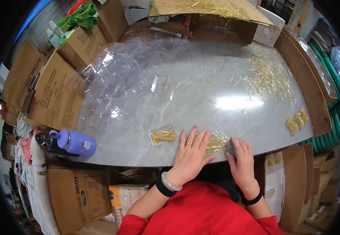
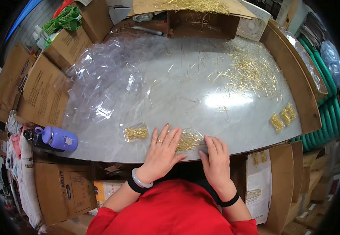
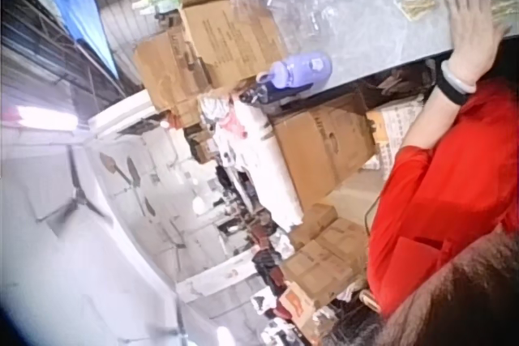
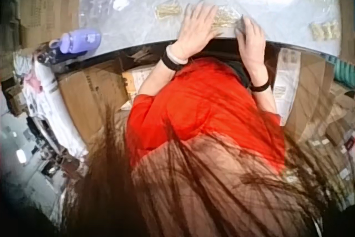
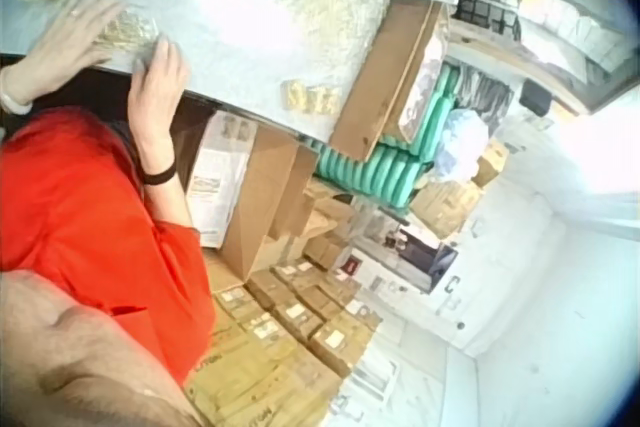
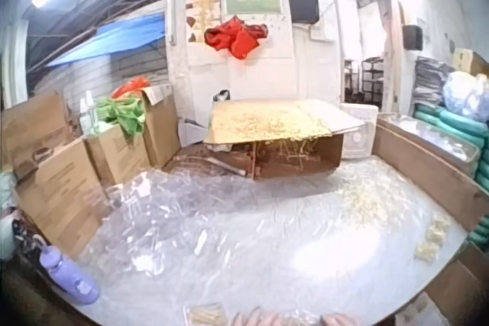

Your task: Gathering and packaging small gold-colored metal components into small plastic bags at a workbench.

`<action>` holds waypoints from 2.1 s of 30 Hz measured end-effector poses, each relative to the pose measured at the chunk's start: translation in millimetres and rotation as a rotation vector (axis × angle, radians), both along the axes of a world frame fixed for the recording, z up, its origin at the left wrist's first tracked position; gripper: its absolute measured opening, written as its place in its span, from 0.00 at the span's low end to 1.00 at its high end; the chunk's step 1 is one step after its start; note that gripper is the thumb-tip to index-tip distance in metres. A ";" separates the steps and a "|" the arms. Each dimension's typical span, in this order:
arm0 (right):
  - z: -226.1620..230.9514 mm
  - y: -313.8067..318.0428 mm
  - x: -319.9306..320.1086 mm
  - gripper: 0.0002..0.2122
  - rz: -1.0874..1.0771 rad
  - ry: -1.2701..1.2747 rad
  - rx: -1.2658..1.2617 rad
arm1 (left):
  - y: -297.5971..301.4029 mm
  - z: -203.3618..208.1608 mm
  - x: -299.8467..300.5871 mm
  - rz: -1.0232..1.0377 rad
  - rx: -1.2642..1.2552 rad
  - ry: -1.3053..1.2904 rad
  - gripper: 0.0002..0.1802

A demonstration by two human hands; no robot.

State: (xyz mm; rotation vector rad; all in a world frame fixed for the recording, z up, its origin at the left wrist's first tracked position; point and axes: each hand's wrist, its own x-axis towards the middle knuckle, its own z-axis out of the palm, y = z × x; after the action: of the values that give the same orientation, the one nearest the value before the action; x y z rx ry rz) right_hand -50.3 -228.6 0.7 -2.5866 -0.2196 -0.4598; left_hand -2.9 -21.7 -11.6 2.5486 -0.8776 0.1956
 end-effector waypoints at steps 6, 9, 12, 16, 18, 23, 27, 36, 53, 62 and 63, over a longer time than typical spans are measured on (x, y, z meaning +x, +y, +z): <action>-8.8 -15.4 31.7 0.13 0.032 -0.156 0.025 | -6.7 -2.5 4.3 0.004 0.028 0.003 0.41; -9.8 -17.2 41.9 0.13 0.159 -0.117 0.067 | -10.1 -1.3 5.1 0.004 0.016 0.000 0.41; -9.5 -4.3 45.3 0.12 0.215 -0.065 0.286 | -9.7 -1.4 7.4 0.021 0.034 -0.007 0.40; -1.6 -1.0 49.4 0.24 0.188 0.070 0.371 | -4.5 -4.9 10.0 0.023 0.046 -0.043 0.39; 13.1 3.3 52.0 0.30 0.281 -0.012 0.216 | 0.9 -7.2 6.4 0.078 0.073 -0.062 0.39; -6.3 -1.0 57.3 0.36 0.581 0.124 0.125 | -3.8 -23.5 -0.1 0.032 -0.049 -0.133 0.39; -28.2 -12.6 47.2 0.27 0.551 0.124 0.132 | -12.2 -23.6 -4.6 0.035 -0.118 -0.107 0.39; -51.5 -20.1 77.9 0.25 0.689 -0.112 -0.076 | -38.0 -26.3 10.4 0.174 -0.230 0.060 0.37; -45.7 -17.9 78.4 0.26 0.671 -0.118 -0.227 | -10.1 -52.1 -1.7 0.207 -0.326 0.025 0.31; -82.6 -21.4 110.5 0.26 0.685 0.201 0.238 | -58.7 -80.1 16.7 0.303 -0.398 -0.148 0.38; -86.9 -23.7 112.9 0.25 0.676 0.225 0.287 | -54.1 -77.6 13.6 0.240 -0.473 -0.090 0.38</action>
State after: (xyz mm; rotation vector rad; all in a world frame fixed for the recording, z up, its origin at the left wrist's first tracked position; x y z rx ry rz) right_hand 62.5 -252.3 -86.2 -2.0909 -0.8417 0.0469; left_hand 10.7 -75.7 -89.2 2.2004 -0.4796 0.5272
